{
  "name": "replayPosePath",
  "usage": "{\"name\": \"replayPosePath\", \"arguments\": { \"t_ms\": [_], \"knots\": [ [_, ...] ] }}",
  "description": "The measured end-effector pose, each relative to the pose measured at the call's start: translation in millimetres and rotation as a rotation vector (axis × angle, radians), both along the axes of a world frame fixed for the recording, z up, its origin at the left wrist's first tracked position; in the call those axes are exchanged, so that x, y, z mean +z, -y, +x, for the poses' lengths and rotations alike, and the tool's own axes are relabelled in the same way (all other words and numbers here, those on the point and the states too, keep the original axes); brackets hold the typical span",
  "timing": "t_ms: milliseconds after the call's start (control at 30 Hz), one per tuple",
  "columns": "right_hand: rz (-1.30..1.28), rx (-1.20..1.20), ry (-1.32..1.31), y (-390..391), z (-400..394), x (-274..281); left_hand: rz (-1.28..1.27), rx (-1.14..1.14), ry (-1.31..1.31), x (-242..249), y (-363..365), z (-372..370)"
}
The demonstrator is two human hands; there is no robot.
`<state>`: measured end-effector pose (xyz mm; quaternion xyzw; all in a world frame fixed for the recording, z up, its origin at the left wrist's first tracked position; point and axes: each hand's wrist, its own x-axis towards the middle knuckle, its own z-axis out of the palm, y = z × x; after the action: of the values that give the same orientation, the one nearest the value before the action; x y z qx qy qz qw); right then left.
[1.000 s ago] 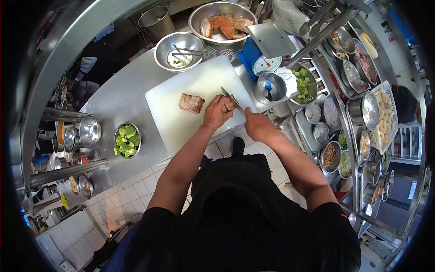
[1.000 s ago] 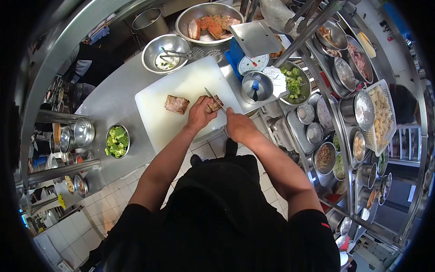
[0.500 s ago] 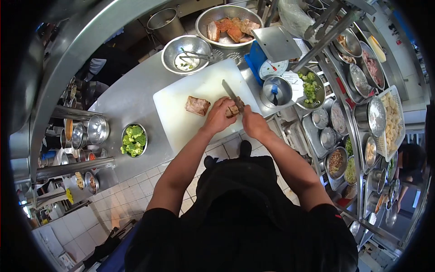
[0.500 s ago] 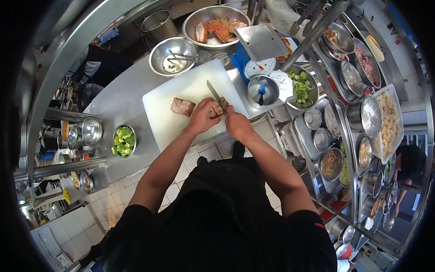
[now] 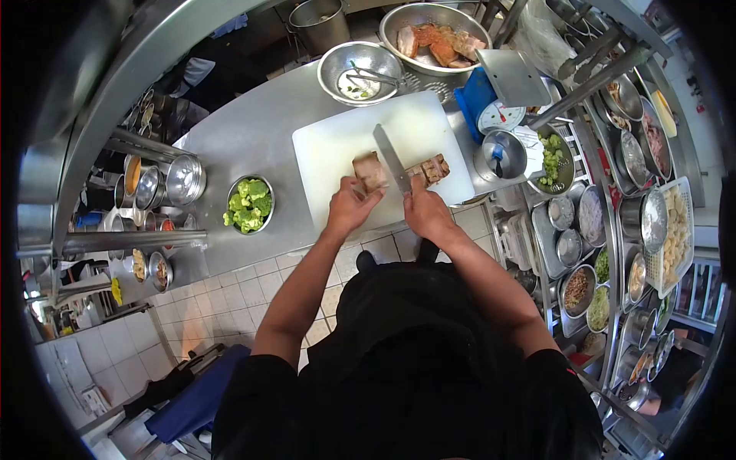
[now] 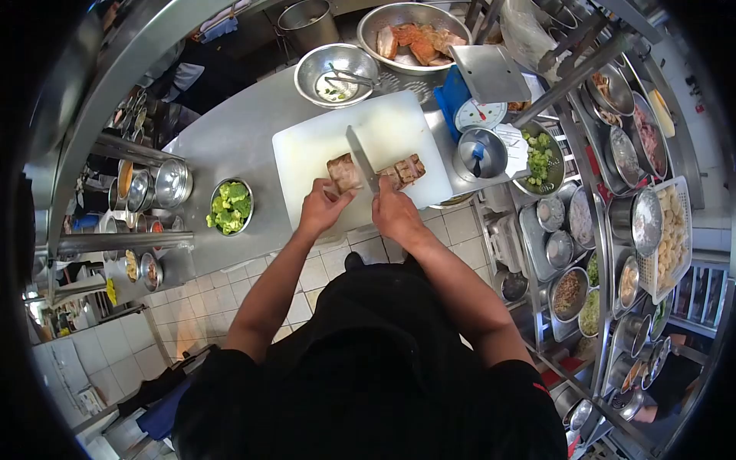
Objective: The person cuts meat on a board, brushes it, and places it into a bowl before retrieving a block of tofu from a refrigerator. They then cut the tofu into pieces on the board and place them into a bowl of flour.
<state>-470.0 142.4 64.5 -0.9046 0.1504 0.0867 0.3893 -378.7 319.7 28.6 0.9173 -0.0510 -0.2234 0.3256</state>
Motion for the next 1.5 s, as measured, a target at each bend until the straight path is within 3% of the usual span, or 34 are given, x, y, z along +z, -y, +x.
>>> {"name": "replayPosePath", "arguments": {
  "t_ms": [100, 167, 200, 300, 333, 400, 433, 500, 933, 1133, 1200, 1367, 1500],
  "knots": [
    [-0.023, -0.017, -0.004, 1.4, -2.4, -2.9, -0.163, 0.070, -0.127, 2.1, -10.8, -0.3],
    [-0.036, -0.008, -0.034, 0.0, -2.1, -0.2, -0.027, -0.411, 0.664, -17.4, -12.2, 23.2],
    [-0.040, -0.009, -0.058, -1.5, 0.3, 1.7, -0.092, -0.602, 0.678, -15.5, -11.3, 37.2],
    [-0.057, -0.029, -0.063, -10.1, 3.6, 7.0, -0.194, -0.782, 0.581, -45.3, -10.5, 72.8],
    [-0.064, -0.024, -0.060, -11.8, 4.1, 9.1, -0.198, -0.775, 0.585, -29.9, -10.3, 67.2],
    [-0.073, 0.012, -0.054, -18.8, 1.0, 10.7, 0.014, -0.494, 0.191, -5.7, -13.3, 42.8],
    [-0.072, 0.016, -0.054, -22.7, 1.8, 7.5, 0.015, -0.491, 0.190, -11.3, -15.6, 35.1],
    [-0.162, 0.096, -0.015, -30.6, 2.3, -2.2, -0.247, -0.320, 0.336, -35.3, -18.9, 20.3],
    [-0.292, 0.218, -0.116, -53.5, 30.6, -0.3, -0.400, -0.338, 0.363, -65.6, -18.8, 24.9],
    [-0.345, 0.260, -0.378, -47.8, 9.6, 19.6, -0.458, -0.329, 0.415, -71.5, -15.5, 18.3],
    [-0.351, 0.238, -0.323, -54.5, 23.8, 12.4, -0.467, -0.326, 0.427, -74.7, -15.2, 19.8],
    [-0.347, 0.223, -0.145, -48.1, 33.7, -65.5, -0.478, -0.331, 0.474, -79.3, -14.2, 19.3],
    [-0.376, 0.200, -0.173, -49.3, 28.2, -47.5, -0.478, -0.280, 0.403, -79.7, -19.2, 10.3]
  ]
}}
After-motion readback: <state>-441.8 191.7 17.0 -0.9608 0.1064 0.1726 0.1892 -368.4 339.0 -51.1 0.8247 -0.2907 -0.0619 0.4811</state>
